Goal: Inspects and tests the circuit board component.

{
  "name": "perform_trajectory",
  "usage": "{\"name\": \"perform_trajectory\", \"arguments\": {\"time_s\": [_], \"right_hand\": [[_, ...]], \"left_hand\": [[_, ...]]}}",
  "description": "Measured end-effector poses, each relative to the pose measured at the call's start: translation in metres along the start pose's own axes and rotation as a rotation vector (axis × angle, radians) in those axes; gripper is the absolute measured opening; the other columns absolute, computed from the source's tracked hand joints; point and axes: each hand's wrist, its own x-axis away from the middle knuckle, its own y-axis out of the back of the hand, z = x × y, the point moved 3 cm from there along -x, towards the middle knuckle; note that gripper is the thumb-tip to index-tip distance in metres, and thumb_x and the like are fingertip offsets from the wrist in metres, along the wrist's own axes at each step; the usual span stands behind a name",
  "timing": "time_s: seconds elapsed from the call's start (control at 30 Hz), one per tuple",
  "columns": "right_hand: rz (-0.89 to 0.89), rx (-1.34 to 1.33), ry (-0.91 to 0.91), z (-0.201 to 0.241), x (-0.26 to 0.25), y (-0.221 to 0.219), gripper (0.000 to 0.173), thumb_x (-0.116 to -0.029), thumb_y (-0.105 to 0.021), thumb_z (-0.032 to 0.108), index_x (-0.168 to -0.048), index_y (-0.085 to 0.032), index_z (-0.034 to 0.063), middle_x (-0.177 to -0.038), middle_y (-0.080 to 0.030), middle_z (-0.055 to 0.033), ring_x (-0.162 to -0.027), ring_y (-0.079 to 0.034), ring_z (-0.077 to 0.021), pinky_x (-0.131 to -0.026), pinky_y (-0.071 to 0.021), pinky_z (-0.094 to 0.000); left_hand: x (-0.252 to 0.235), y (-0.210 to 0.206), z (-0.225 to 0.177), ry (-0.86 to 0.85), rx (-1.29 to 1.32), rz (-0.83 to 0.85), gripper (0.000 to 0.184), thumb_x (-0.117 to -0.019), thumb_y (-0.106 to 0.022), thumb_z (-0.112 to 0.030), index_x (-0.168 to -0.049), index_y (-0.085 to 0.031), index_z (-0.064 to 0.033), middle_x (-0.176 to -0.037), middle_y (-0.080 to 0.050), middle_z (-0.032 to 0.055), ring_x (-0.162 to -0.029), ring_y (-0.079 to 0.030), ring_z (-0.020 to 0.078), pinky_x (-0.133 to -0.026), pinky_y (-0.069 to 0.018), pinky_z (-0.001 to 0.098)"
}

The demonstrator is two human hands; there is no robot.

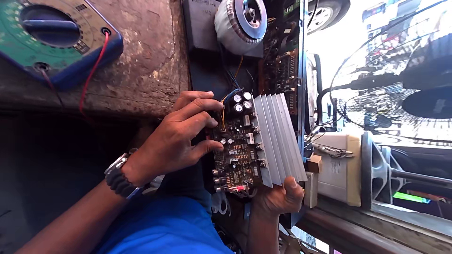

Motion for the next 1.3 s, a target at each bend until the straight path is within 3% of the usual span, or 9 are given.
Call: {"name": "perform_trajectory", "arguments": {"time_s": [0.4, 0.47, 0.57, 0.73, 0.87, 1.17, 1.3], "right_hand": [[-0.014, -0.057, -0.043, -0.007, 0.003, 0.010, 0.033, -0.0823, -0.080, 0.020, -0.109, -0.065, 0.0069, -0.095, -0.075, -0.0098, -0.092, -0.075, -0.0178, -0.081, -0.0634, -0.0386], [-0.028, -0.043, -0.078, -0.008, 0.001, 0.010, 0.033, -0.0817, -0.080, 0.021, -0.107, -0.066, 0.0063, -0.094, -0.075, -0.0102, -0.090, -0.075, -0.0182, -0.080, -0.0635, -0.0388], [-0.011, -0.013, -0.118, -0.009, -0.001, 0.006, 0.036, -0.0822, -0.080, 0.021, -0.112, -0.065, 0.0072, -0.098, -0.075, -0.0093, -0.092, -0.075, -0.0178, -0.082, -0.0635, -0.0386], [0.098, 0.031, -0.043, -0.013, -0.002, 0.005, 0.038, -0.0869, -0.076, 0.020, -0.121, -0.063, 0.0093, -0.103, -0.075, -0.0035, -0.096, -0.073, -0.0132, -0.086, -0.0621, -0.0341], [0.121, 0.050, -0.006, -0.016, -0.001, 0.003, 0.037, -0.0897, -0.073, 0.020, -0.120, -0.057, 0.0063, -0.100, -0.073, -0.0020, -0.093, -0.073, -0.0125, -0.084, -0.0625, -0.0326], [0.279, 0.173, -0.097, -0.008, -0.007, 0.003, 0.048, -0.0951, -0.058, 0.017, -0.135, -0.044, -0.0043, -0.110, -0.069, -0.0046, -0.099, -0.071, -0.0111, -0.089, -0.0612, -0.0295], [0.287, 0.223, -0.140, -0.006, -0.008, 0.001, 0.038, -0.0952, -0.060, 0.027, -0.122, -0.056, 0.0002, -0.098, -0.071, -0.0009, -0.089, -0.072, -0.0089, -0.080, -0.0626, -0.0280]], "left_hand": [[-0.002, 0.005, -0.003, 0.005, -0.033, 0.054, 0.030, -0.0849, -0.081, -0.033, -0.094, -0.073, -0.0057, -0.131, -0.066, 0.0108, -0.140, -0.047, 0.0315, -0.122, -0.0345, 0.0441], [-0.007, 0.010, -0.004, -0.012, -0.063, 0.083, 0.034, -0.0868, -0.079, -0.036, -0.097, -0.073, -0.0050, -0.131, -0.065, 0.0115, -0.137, -0.050, 0.0300, -0.119, -0.0381, 0.0429], [-0.018, 0.029, -0.005, -0.029, -0.263, 0.073, 0.038, -0.0964, -0.069, -0.041, -0.107, -0.072, -0.0050, -0.137, -0.062, 0.0137, -0.128, -0.056, 0.0258, -0.107, -0.0473, 0.0395], [-0.027, 0.042, 0.013, 0.088, -0.652, -0.076, 0.040, -0.1057, -0.052, -0.036, -0.116, -0.065, 0.0004, -0.135, -0.060, 0.0222, -0.134, -0.052, 0.0359, -0.115, -0.0389, 0.0491], [-0.028, 0.024, 0.016, 0.097, -0.927, -0.062, 0.042, -0.1079, -0.044, -0.037, -0.114, -0.064, -0.0005, -0.121, -0.066, 0.0222, -0.124, -0.060, 0.0370, -0.107, -0.0425, 0.0508], [-0.032, 0.020, 0.019, 0.095, -1.062, -0.046, 0.042, -0.1090, -0.037, -0.033, -0.112, -0.064, -0.0011, -0.116, -0.067, 0.0202, -0.119, -0.061, 0.0361, -0.102, -0.0457, 0.0495], [-0.032, 0.021, 0.020, 0.084, -1.056, -0.050, 0.042, -0.1086, -0.037, -0.032, -0.111, -0.065, -0.0005, -0.115, -0.067, 0.0201, -0.117, -0.062, 0.0361, -0.101, -0.0458, 0.0493]]}}
